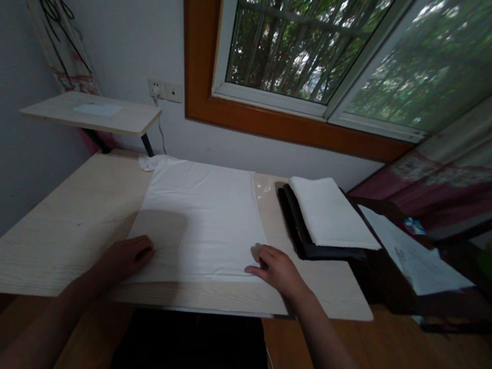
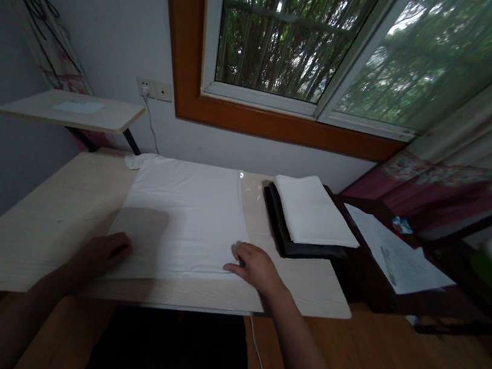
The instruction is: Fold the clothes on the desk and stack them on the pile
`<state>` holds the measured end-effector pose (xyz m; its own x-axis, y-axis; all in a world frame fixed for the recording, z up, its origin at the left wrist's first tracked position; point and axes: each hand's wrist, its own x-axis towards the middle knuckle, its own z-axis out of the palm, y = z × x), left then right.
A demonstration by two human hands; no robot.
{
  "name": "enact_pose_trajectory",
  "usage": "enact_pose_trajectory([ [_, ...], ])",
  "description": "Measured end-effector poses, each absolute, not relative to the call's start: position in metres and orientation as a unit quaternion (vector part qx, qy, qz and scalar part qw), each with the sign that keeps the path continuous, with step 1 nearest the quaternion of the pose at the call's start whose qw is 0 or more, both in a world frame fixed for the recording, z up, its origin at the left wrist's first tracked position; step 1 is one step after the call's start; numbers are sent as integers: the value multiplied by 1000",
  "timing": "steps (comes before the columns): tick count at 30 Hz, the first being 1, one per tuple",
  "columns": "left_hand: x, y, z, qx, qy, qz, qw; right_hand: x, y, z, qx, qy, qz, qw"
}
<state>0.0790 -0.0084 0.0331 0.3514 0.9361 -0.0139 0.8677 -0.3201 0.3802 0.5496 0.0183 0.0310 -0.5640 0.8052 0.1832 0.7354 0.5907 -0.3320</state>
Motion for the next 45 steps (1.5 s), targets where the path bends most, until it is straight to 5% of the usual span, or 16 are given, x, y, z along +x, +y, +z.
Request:
enact_pose_trajectory([
  [14,47,-10,53,808,558,39,187,555,19,48,-459,-861,114,187],
  [24,68,12,52,803,588,12,98,541,45,46,-487,-851,82,180],
  [39,31,-9,50,744,564,-65,352,557,22,55,-451,-855,209,148],
  [45,50,10,62,791,573,22,216,544,37,50,-499,-828,160,199],
])
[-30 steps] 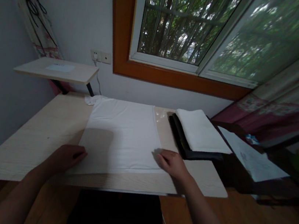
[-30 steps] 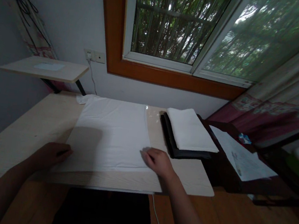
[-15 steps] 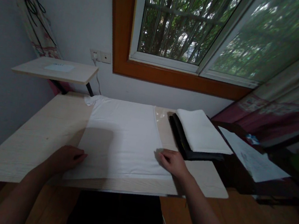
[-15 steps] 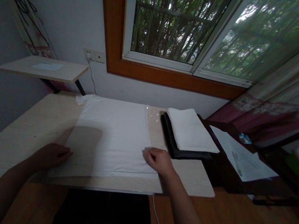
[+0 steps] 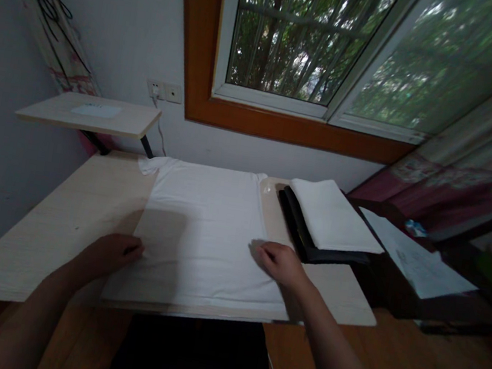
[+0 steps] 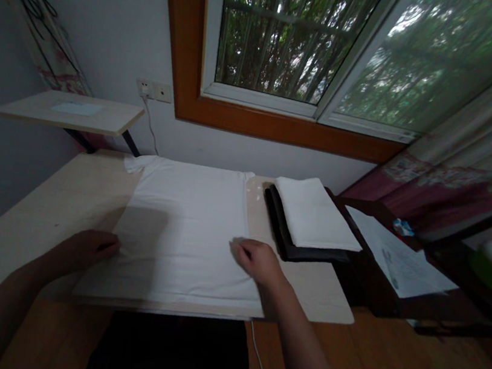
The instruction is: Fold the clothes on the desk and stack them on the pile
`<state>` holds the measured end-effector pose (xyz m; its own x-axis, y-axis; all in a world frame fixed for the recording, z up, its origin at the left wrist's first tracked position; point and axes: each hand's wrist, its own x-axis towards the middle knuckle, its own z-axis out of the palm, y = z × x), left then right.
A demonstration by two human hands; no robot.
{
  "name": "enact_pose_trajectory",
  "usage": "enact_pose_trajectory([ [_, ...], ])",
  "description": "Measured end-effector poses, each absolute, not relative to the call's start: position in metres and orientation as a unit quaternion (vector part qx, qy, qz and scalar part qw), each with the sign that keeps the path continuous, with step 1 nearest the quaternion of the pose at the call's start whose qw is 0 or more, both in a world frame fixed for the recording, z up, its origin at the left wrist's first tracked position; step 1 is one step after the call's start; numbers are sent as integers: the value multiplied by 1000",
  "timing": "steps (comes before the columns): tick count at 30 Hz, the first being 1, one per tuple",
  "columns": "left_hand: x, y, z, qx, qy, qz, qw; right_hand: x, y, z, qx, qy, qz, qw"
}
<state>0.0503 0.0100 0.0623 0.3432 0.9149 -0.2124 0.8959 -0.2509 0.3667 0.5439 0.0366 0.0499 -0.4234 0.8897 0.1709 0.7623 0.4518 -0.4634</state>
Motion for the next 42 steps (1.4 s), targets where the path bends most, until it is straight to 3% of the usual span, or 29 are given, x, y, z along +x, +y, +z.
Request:
enact_pose_trajectory([
  [7,90,74,41,786,578,205,79,511,89,32,-520,-808,64,268],
  [18,147,137,7,747,638,180,-47,467,143,2,-600,-767,-13,227],
  [42,120,56,-3,755,639,129,-68,470,74,0,-600,-771,-36,210],
])
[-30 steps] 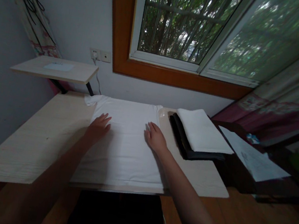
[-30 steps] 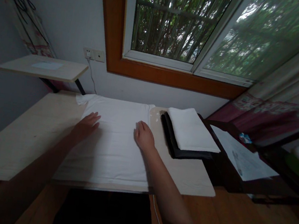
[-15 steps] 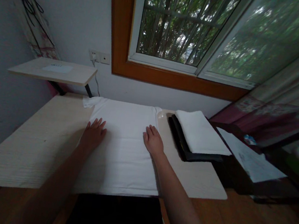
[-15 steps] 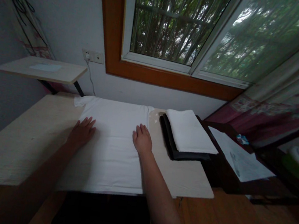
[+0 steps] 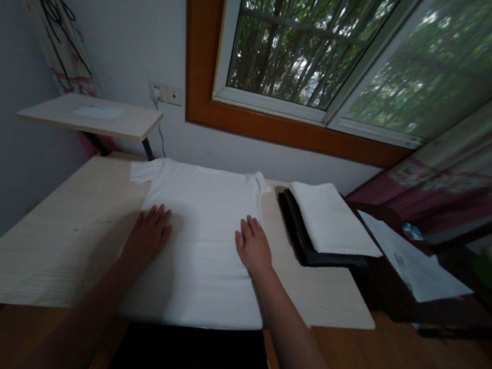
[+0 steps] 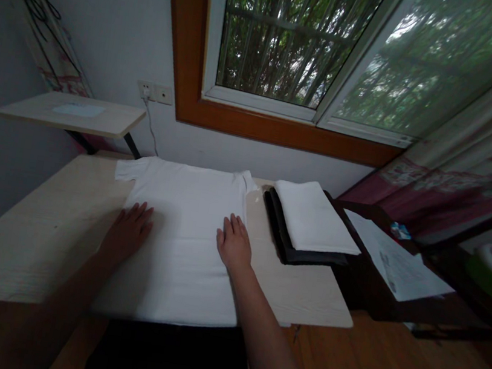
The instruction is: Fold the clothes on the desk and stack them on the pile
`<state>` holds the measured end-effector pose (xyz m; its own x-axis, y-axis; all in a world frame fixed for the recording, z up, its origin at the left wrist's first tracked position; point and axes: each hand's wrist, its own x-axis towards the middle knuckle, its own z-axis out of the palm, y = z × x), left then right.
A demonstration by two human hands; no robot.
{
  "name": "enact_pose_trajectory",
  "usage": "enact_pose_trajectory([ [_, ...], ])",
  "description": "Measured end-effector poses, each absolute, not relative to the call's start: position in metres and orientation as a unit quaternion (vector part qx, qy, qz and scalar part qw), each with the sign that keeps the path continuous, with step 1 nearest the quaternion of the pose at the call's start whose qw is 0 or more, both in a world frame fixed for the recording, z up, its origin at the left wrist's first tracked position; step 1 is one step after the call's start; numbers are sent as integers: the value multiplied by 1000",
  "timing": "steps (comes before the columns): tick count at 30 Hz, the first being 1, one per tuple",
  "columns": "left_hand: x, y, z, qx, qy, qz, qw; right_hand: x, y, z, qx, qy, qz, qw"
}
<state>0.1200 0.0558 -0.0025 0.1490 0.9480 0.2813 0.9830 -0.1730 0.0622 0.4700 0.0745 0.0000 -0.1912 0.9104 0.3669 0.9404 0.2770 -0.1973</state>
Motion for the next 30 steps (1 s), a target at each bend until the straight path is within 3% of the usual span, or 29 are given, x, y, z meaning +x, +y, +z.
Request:
enact_pose_trajectory([
  [17,122,43,1,-758,-638,-113,75,468,88,20,-593,-784,-10,183],
  [30,145,133,2,-744,-646,-162,57,445,155,2,-622,-760,-18,188],
])
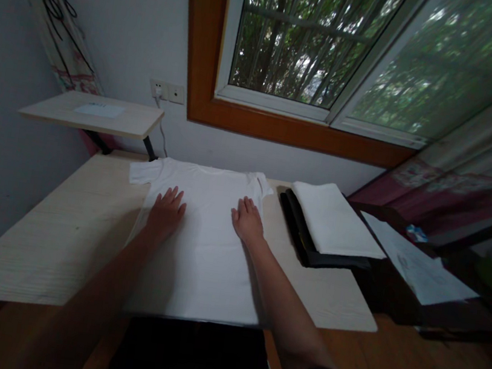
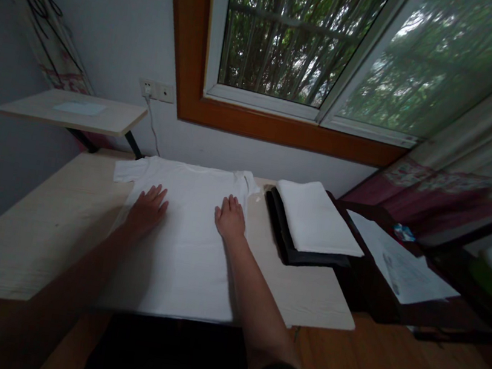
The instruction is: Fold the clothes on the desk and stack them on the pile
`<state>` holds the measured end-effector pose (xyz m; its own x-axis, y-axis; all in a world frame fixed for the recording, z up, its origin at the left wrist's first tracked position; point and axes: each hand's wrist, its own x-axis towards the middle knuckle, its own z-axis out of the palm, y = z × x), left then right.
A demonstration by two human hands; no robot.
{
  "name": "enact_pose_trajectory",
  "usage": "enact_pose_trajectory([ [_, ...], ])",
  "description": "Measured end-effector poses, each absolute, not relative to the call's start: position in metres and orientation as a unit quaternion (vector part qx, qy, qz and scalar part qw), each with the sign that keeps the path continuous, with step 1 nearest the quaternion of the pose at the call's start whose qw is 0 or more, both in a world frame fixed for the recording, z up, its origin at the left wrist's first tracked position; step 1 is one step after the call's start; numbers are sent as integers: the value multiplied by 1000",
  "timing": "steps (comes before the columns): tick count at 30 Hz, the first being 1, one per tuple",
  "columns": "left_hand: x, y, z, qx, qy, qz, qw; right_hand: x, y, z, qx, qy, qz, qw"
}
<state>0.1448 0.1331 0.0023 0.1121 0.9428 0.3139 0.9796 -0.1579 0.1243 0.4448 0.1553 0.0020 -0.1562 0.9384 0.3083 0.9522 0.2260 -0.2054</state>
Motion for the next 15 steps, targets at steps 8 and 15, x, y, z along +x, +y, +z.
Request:
enact_pose_trajectory([
  [8,138,123,-6,-743,-652,-138,58,455,145,-5,-622,-758,-21,193],
  [15,136,105,-3,-735,-665,-120,51,456,127,-2,-626,-759,-29,179],
])
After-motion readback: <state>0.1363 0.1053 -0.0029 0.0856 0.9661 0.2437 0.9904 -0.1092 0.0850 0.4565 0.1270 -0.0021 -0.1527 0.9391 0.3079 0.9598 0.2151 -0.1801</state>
